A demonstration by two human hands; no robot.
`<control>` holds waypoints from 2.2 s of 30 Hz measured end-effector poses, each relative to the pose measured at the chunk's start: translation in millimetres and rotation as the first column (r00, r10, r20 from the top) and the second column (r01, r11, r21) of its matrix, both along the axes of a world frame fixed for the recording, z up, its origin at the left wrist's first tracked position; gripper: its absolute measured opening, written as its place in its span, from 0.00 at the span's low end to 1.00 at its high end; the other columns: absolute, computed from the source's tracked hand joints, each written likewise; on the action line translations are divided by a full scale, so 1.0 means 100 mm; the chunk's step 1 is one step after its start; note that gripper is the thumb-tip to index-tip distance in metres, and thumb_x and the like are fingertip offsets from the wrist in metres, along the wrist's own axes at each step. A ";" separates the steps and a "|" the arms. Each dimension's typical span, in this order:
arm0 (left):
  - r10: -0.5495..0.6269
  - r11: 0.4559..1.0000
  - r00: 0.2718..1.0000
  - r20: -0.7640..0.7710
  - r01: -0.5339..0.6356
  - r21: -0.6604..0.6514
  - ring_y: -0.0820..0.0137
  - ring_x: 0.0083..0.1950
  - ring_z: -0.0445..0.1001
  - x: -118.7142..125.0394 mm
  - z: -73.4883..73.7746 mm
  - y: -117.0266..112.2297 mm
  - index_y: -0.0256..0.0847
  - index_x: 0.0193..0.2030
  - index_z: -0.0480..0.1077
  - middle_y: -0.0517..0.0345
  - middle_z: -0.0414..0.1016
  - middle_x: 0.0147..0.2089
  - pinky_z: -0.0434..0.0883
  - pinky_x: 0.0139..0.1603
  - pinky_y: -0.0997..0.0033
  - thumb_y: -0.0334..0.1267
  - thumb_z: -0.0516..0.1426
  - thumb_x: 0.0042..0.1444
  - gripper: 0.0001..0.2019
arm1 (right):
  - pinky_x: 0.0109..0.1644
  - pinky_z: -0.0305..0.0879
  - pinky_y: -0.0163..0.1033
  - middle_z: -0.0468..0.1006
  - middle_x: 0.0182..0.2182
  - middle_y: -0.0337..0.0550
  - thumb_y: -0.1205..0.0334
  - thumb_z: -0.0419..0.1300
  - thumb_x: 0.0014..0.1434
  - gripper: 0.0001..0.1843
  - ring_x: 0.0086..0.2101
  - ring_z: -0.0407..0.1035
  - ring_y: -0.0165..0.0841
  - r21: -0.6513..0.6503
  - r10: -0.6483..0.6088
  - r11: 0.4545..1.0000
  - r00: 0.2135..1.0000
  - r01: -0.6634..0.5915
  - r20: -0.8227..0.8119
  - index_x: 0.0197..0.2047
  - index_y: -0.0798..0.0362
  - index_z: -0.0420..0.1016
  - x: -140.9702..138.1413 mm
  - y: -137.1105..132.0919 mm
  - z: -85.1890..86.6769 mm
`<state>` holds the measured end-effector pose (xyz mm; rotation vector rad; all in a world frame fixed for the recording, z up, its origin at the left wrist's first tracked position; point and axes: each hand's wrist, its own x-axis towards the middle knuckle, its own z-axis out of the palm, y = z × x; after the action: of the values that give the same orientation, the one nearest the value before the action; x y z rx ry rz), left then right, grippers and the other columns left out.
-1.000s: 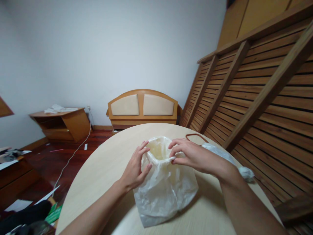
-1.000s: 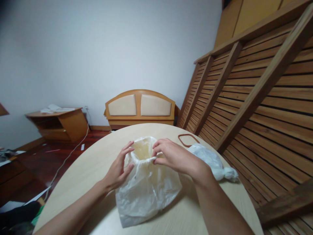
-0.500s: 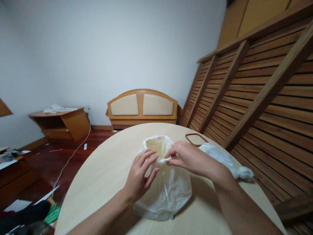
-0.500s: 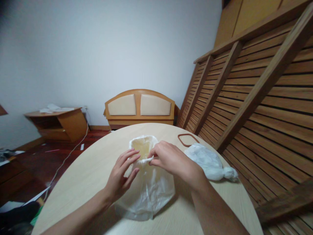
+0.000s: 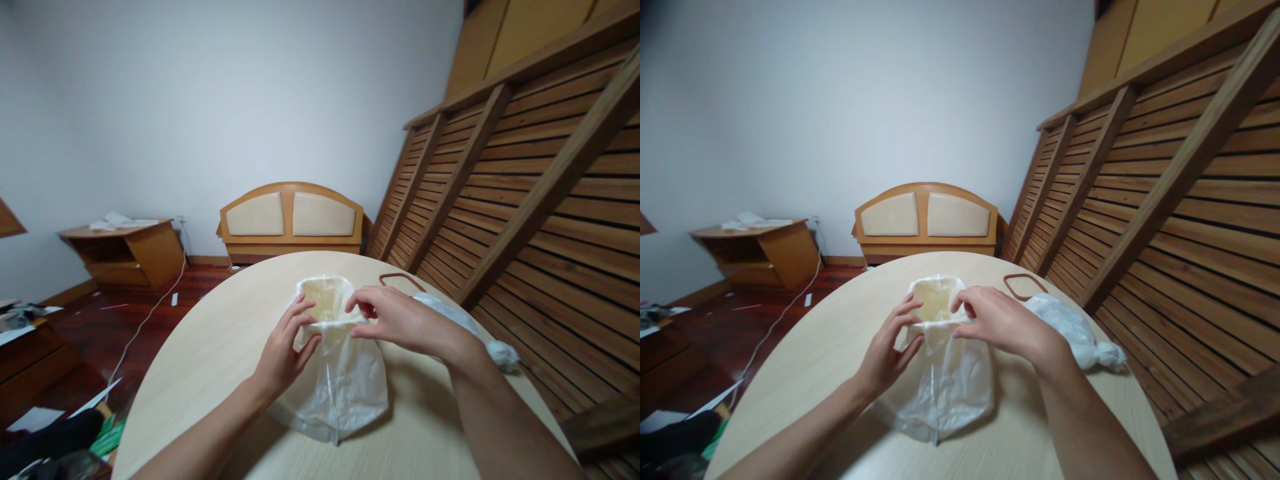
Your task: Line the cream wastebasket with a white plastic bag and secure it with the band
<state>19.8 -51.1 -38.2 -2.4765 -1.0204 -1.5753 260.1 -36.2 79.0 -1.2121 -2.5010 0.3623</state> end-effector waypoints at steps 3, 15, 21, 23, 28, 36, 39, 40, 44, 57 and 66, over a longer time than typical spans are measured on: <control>-0.046 0.998 0.999 0.005 0.046 -0.034 0.56 0.73 0.58 -0.01 0.01 0.01 0.43 0.49 0.63 0.43 0.69 0.62 0.66 0.67 0.47 0.28 0.57 0.62 0.11 | 0.39 0.67 0.38 0.79 0.35 0.42 0.45 0.69 0.53 0.24 0.34 0.72 0.35 0.020 -0.011 1.000 0.995 0.013 -0.094 0.48 0.51 0.78 0.02 0.08 0.01; -0.100 0.993 0.995 -0.007 0.099 -0.064 0.56 0.73 0.56 0.00 0.05 -0.01 0.44 0.48 0.62 0.43 0.68 0.63 0.66 0.67 0.47 0.27 0.56 0.62 0.11 | 0.69 0.55 0.52 0.72 0.62 0.50 0.41 0.50 0.67 0.30 0.61 0.65 0.41 -0.129 -0.054 0.992 0.890 -0.005 -0.452 0.62 0.52 0.71 -0.01 0.66 -0.50; -0.115 0.990 0.993 -0.004 0.114 -0.087 0.56 0.74 0.56 0.00 0.03 0.01 0.43 0.49 0.62 0.42 0.67 0.63 0.66 0.67 0.47 0.28 0.55 0.62 0.11 | 0.69 0.56 0.53 0.73 0.61 0.49 0.38 0.50 0.66 0.32 0.61 0.66 0.43 -0.168 -0.085 0.986 0.905 0.015 -0.416 0.61 0.51 0.72 0.07 0.64 -0.44; -0.111 0.990 0.994 -0.011 0.109 -0.092 0.55 0.74 0.56 0.00 0.04 0.01 0.44 0.49 0.62 0.42 0.67 0.63 0.65 0.67 0.46 0.28 0.55 0.62 0.11 | 0.70 0.52 0.54 0.69 0.64 0.50 0.36 0.51 0.65 0.34 0.64 0.62 0.44 -0.201 -0.115 0.979 0.914 0.038 -0.389 0.64 0.50 0.69 0.10 0.59 -0.39; -0.097 0.991 0.995 -0.026 0.094 -0.095 0.55 0.74 0.56 0.00 0.04 0.02 0.44 0.49 0.62 0.42 0.67 0.63 0.66 0.67 0.45 0.29 0.55 0.63 0.11 | 0.73 0.45 0.52 0.46 0.73 0.54 0.35 0.69 0.48 0.63 0.69 0.48 0.47 -0.339 -0.022 0.936 0.944 -0.096 -0.328 0.75 0.53 0.42 0.25 0.46 -0.33; -0.095 0.991 0.995 -0.024 0.092 -0.098 0.54 0.74 0.54 0.00 0.02 0.05 0.44 0.50 0.62 0.41 0.65 0.65 0.65 0.67 0.44 0.29 0.56 0.63 0.11 | 0.71 0.48 0.52 0.48 0.72 0.57 0.52 0.77 0.42 0.70 0.68 0.53 0.46 -0.362 0.048 0.918 0.951 -0.162 -0.306 0.76 0.53 0.36 0.26 0.51 -0.45; -0.118 0.987 0.993 -0.030 0.114 -0.117 0.54 0.75 0.51 -0.01 0.03 0.03 0.43 0.52 0.62 0.40 0.62 0.68 0.63 0.68 0.42 0.30 0.56 0.63 0.13 | 0.71 0.49 0.52 0.49 0.72 0.57 0.54 0.77 0.42 0.70 0.67 0.54 0.45 -0.376 0.054 0.909 0.946 -0.180 -0.320 0.76 0.53 0.37 0.25 0.48 -0.43; -0.126 0.985 0.991 -0.037 0.121 -0.122 0.53 0.76 0.50 -0.01 0.04 0.01 0.43 0.55 0.61 0.39 0.60 0.69 0.61 0.69 0.41 0.30 0.56 0.63 0.15 | 0.71 0.49 0.52 0.49 0.72 0.57 0.53 0.77 0.41 0.70 0.67 0.54 0.45 -0.385 0.051 0.906 0.947 -0.178 -0.318 0.76 0.52 0.37 0.26 0.47 -0.41; -0.111 0.991 0.993 -0.047 0.107 -0.081 0.51 0.77 0.44 -0.03 0.05 -0.04 0.44 0.65 0.57 0.39 0.51 0.74 0.57 0.70 0.37 0.31 0.55 0.63 0.25 | 0.69 0.55 0.53 0.52 0.72 0.56 0.45 0.74 0.46 0.60 0.66 0.57 0.47 -0.369 -0.005 0.920 0.939 -0.130 -0.344 0.74 0.51 0.49 0.35 0.52 -0.37; 0.046 0.999 0.996 -0.082 -0.046 0.004 0.54 0.69 0.58 0.05 -0.04 -0.07 0.51 0.67 0.59 0.45 0.56 0.68 0.65 0.66 0.44 0.30 0.52 0.64 0.26 | 0.64 0.58 0.45 0.73 0.59 0.60 0.61 0.50 0.68 0.23 0.59 0.66 0.45 0.194 -0.528 0.829 0.848 0.525 -0.037 0.62 0.62 0.69 0.73 1.18 -1.11; 0.008 1.000 0.997 -0.080 -0.007 0.004 0.54 0.71 0.55 0.04 -0.10 -0.05 0.50 0.70 0.55 0.44 0.56 0.69 0.63 0.67 0.43 0.29 0.52 0.63 0.29 | 0.59 0.57 0.52 0.72 0.58 0.66 0.57 0.54 0.66 0.26 0.57 0.67 0.52 0.231 -0.652 0.757 0.725 0.611 0.222 0.62 0.65 0.66 0.75 1.16 -1.54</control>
<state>24.1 -55.9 -48.1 -2.5076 -1.0129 -1.4610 335.4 80.1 -74.7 -2.0719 -2.0757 -0.1891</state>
